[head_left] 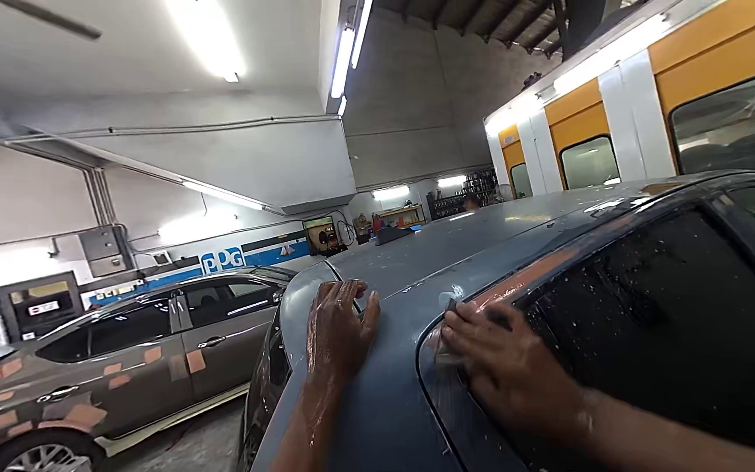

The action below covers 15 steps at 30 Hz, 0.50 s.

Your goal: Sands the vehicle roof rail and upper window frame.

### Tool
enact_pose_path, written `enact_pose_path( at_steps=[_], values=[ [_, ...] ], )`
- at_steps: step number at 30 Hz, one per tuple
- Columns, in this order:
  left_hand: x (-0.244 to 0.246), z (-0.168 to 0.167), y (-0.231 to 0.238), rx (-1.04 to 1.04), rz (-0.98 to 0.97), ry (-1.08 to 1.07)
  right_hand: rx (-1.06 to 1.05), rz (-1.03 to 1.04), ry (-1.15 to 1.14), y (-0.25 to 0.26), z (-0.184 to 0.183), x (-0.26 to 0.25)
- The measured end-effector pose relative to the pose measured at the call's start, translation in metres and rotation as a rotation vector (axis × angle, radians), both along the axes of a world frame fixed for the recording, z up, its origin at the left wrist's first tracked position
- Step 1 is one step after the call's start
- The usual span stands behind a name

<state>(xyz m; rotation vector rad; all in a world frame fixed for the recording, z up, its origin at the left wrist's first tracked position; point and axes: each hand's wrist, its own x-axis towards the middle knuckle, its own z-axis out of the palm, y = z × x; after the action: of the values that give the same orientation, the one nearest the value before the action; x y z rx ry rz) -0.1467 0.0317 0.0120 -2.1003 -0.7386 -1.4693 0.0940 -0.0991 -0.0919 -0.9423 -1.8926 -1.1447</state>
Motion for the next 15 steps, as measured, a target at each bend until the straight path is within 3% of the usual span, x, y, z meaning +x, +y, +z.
enact_pose_path(
  at_steps=[3,7,11,15],
  values=[
    [0.000,0.002,0.000,-0.011,0.006,0.003,-0.058,0.040,-0.136,-0.004,-0.021,-0.015],
    [-0.002,0.001,-0.001,-0.010,0.011,0.002,0.060,-0.065,0.154,0.008,-0.007,-0.025],
    [-0.002,0.002,0.002,0.005,0.009,0.000,-0.163,-0.034,-0.026,-0.025,-0.048,-0.046],
    [-0.002,0.001,-0.002,-0.020,-0.004,-0.013,-0.219,-0.034,0.053,-0.041,-0.082,-0.030]
  ],
)
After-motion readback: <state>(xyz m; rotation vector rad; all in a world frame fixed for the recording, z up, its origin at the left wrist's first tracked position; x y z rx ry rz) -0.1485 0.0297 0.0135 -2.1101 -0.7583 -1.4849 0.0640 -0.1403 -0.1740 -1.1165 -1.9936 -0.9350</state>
